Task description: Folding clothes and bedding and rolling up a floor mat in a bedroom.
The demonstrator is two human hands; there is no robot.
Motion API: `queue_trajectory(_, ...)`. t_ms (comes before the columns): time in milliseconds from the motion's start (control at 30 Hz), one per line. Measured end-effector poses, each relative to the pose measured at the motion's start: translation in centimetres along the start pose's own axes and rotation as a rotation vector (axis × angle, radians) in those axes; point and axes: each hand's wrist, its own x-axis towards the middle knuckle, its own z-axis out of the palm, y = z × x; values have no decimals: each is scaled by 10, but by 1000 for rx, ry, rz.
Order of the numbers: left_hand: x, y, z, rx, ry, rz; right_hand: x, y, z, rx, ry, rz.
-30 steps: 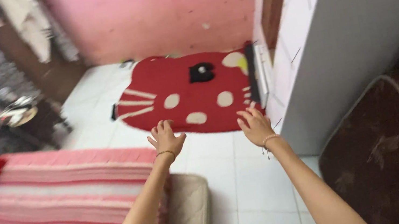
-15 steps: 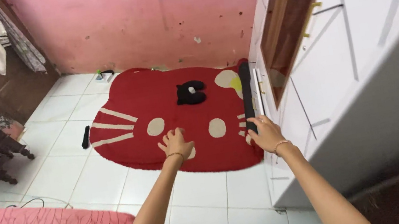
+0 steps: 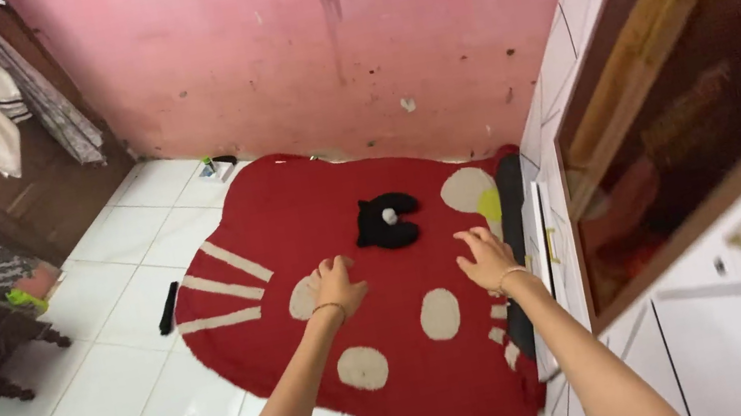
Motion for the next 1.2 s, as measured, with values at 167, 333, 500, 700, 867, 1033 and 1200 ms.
queue_trajectory(167, 112, 47, -2, 162, -48, -65, 140, 22, 4, 59, 27, -73)
queue_trajectory(333, 247, 19, 58, 208, -177, -175, 266, 62, 39, 38, 1, -110)
queue_trajectory(500, 378, 25, 73, 129, -260, -345, 398, 76, 16, 37, -146, 72)
queue_trajectory(700, 500, 33, 99, 119, -182, -398, 531, 85, -1, 202, -180, 125)
queue_trajectory(867, 566, 5, 151, 188, -242, -431, 646, 147, 95, 105, -225, -40)
queue_trajectory(1033, 631, -48, 221, 201, -266, -550, 739, 173, 183, 113, -453, 29)
queue_trajectory(1200, 649, -118, 333, 131, -315, -726, 775, 220, 288, 215, -581, 103)
